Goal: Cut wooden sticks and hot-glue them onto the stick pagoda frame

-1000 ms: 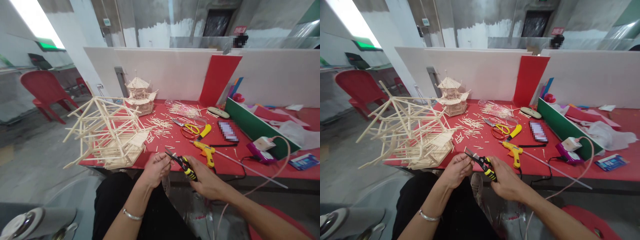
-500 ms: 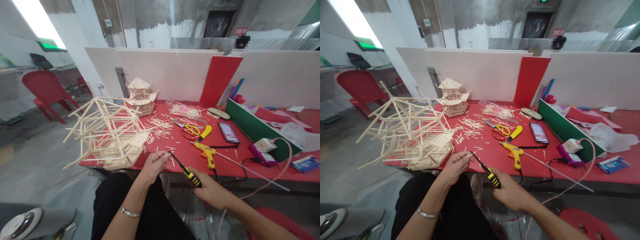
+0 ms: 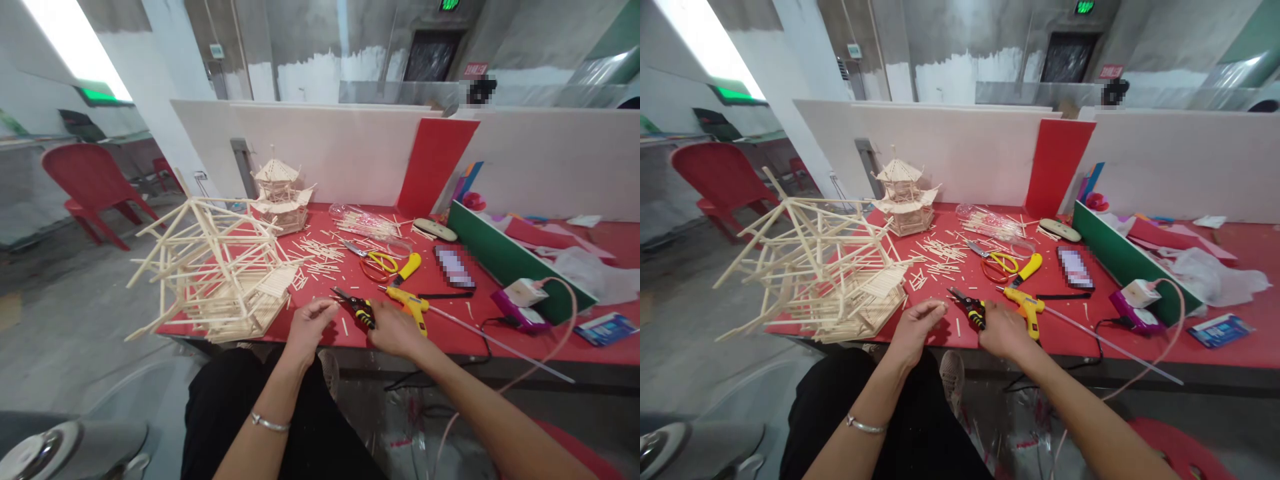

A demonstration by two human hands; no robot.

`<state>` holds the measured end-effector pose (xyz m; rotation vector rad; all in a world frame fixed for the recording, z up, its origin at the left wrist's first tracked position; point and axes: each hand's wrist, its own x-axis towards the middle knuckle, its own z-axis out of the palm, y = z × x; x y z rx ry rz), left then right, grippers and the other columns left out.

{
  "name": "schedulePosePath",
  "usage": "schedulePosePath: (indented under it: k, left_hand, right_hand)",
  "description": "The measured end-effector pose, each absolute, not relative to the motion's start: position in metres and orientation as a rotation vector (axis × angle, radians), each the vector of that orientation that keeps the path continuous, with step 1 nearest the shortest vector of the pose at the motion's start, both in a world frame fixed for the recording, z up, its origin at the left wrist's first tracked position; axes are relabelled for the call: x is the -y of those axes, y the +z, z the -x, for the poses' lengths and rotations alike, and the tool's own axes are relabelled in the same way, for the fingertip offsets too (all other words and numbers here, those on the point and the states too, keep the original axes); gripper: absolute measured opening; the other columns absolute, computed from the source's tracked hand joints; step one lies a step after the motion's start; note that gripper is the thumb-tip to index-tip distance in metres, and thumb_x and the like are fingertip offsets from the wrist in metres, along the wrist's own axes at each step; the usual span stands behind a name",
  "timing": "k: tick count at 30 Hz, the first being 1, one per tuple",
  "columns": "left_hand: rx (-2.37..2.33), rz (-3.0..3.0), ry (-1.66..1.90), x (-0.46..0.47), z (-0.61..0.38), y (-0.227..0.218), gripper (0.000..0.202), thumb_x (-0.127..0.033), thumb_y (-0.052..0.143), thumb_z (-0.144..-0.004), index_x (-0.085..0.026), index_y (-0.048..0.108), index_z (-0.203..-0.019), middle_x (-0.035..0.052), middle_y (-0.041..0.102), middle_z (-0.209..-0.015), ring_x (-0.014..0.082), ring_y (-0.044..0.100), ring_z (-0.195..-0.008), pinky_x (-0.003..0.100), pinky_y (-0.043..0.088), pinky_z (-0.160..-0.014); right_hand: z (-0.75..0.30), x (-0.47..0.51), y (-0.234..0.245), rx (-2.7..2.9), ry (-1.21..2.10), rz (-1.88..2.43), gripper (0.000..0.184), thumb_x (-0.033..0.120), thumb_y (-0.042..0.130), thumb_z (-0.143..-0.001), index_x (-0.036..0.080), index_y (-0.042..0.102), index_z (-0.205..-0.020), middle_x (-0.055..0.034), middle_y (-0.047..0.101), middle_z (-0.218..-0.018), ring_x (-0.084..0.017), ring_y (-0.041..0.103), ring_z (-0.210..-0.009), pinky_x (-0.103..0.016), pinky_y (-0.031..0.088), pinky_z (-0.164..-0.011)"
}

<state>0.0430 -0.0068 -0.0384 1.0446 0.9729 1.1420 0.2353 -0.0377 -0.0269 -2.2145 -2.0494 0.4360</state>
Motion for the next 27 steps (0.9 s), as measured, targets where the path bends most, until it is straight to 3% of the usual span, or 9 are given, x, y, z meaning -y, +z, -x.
schedulePosePath:
  k: [2,5,8,11,13,16,18,22,27]
  left_hand:
    - [-0.997,-1.054,1.227,0.007,-0.043,-0.039,0.022,-0.034,0.082,-0.06,-0.017,0.075,-0.073,0.0025,0.067,-0.077,0.0135,0.059,-0.073,0.023,0.047,-0.064]
    - [-1.003,-1.004,1.273,0.009,-0.041,-0.039,0.023,-0.036,0.08,-0.062,-0.016,0.074,-0.073,0.0006,0.064,-0.073,0.0093,0.053,-0.061,0.02,0.041,-0.052]
    - [-0.966,-0.904,1.213,0.014,-0.039,-0.036,0.029,-0.041,0.076,-0.067,-0.016,0.073,-0.081,0.001,0.063,-0.071,0.0068,0.047,-0.048,0.019,0.028,-0.038]
    - [-0.953,-0.984,1.103,0.02,-0.036,-0.031,0.028,-0.04,0.074,-0.07,-0.015,0.073,-0.083,-0.0018,0.056,-0.058,0.0063,0.042,-0.041,0.019,0.024,-0.036]
    - [-0.957,-1.118,1.09,0.024,-0.032,-0.027,0.023,-0.037,0.074,-0.071,-0.016,0.074,-0.078,-0.002,0.053,-0.057,0.0063,0.041,-0.042,0.02,0.028,-0.038]
    - [-0.973,-1.252,1.143,0.031,-0.024,-0.022,0.016,-0.033,0.074,-0.071,-0.017,0.076,-0.075,0.001,0.058,-0.067,0.0075,0.045,-0.047,0.021,0.033,-0.041]
    - [-1.02,-1.216,1.195,0.037,-0.017,-0.019,0.016,-0.031,0.074,-0.071,-0.017,0.076,-0.078,0.0006,0.059,-0.064,0.0077,0.046,-0.046,0.021,0.033,-0.041]
    - [-1.107,-0.991,1.323,0.047,-0.006,-0.012,0.022,-0.031,0.079,-0.066,-0.015,0.071,-0.079,-0.0026,0.057,-0.048,0.0078,0.046,-0.04,0.019,0.034,-0.039]
    - [-0.977,-0.788,1.468,0.056,-0.001,-0.001,0.026,-0.026,0.081,-0.065,-0.016,0.067,-0.084,-0.002,0.062,-0.057,0.0076,0.051,-0.045,0.016,0.035,-0.037]
  right_hand:
    - [-0.228,0.029,-0.031,2.017,0.358,2.24,0.048,0.034,0.058,-0.076,0.014,0.055,-0.119,-0.0193,0.062,-0.107,-0.033,0.059,-0.1,-0.04,0.042,-0.078]
    - [-0.219,0.025,-0.03,1.985,0.213,2.189,0.064,0.043,0.058,-0.078,0.008,0.048,-0.131,-0.0249,0.055,-0.12,-0.04,0.049,-0.114,-0.051,0.037,-0.09]
    - [-0.211,0.031,-0.02,1.936,0.19,1.855,0.05,0.04,0.053,-0.084,0.015,0.054,-0.128,-0.0172,0.057,-0.121,-0.033,0.049,-0.116,-0.048,0.035,-0.097]
    - [-0.201,0.039,-0.006,1.831,0.515,1.444,0.039,0.037,0.048,-0.092,0.024,0.055,-0.127,-0.0067,0.064,-0.106,-0.02,0.059,-0.096,-0.034,0.045,-0.086]
    - [-0.192,0.042,0.001,1.775,0.668,1.297,0.034,0.038,0.052,-0.091,0.024,0.061,-0.12,-0.0041,0.066,-0.096,-0.016,0.06,-0.084,-0.028,0.048,-0.076]
    - [-0.178,0.044,0.007,1.749,0.68,1.223,0.02,0.034,0.055,-0.09,0.023,0.071,-0.096,-0.0033,0.067,-0.087,-0.015,0.061,-0.082,-0.026,0.047,-0.072]
    - [-0.168,0.046,0.008,1.727,0.662,1.202,0.018,0.031,0.055,-0.09,0.022,0.071,-0.088,-0.003,0.068,-0.085,-0.015,0.062,-0.082,-0.026,0.048,-0.073]
    - [-0.15,0.053,0.006,1.626,0.7,1.197,0.016,0.033,0.059,-0.088,0.023,0.071,-0.089,-0.003,0.07,-0.088,-0.016,0.064,-0.083,-0.026,0.05,-0.072]
    - [-0.131,0.059,-0.002,1.267,0.962,1.175,0.019,0.037,0.069,-0.079,0.022,0.071,-0.091,-0.0007,0.07,-0.081,-0.012,0.06,-0.06,-0.023,0.05,-0.055]
